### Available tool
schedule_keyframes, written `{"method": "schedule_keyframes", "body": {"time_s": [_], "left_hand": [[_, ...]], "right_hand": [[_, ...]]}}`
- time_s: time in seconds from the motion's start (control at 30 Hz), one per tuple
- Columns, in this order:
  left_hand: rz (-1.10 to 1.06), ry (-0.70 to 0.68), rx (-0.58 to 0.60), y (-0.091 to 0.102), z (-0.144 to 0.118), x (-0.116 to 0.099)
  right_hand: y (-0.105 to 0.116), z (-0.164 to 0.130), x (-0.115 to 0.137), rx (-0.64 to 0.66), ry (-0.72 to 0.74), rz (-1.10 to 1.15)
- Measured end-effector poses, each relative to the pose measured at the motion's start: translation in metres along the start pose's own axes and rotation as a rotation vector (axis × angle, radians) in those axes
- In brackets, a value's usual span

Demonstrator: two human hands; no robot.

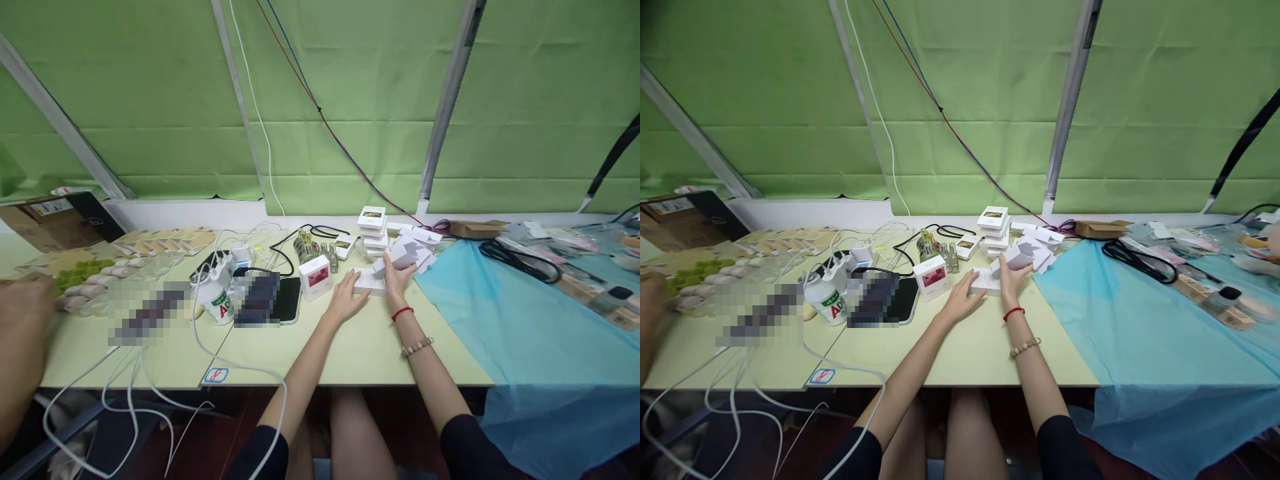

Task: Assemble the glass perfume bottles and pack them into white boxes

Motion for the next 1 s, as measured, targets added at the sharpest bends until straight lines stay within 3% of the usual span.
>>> {"method": "schedule_keyframes", "body": {"time_s": [0.3, 0.57, 0.8, 1.0], "left_hand": [[0.001, 0.01, -0.194, 0.012, -0.002, -0.013], [0.0, 0.01, 0.01, -0.001, -0.004, -0.008], [-0.09, 0.154, -0.147, 0.001, -0.002, -0.006], [-0.134, 0.117, -0.225, 0.005, -0.002, -0.007]], "right_hand": [[-0.005, 0.002, -0.009, 0.012, -0.02, 0.081], [-0.004, 0.004, -0.01, -0.006, 0.03, 0.11], [0.0, 0.002, -0.001, -0.036, 0.077, 0.141], [0.001, 0.004, -0.003, -0.044, 0.066, 0.154]]}}
Point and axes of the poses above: each hand's wrist, its own z-axis towards the middle knuckle, its own y-axis out of the back of the hand, x = y × z, the point moved 2 cm from there along z, towards the middle knuckle, and after that the axes turned 13 degrees about y, right-handed, at the moved point
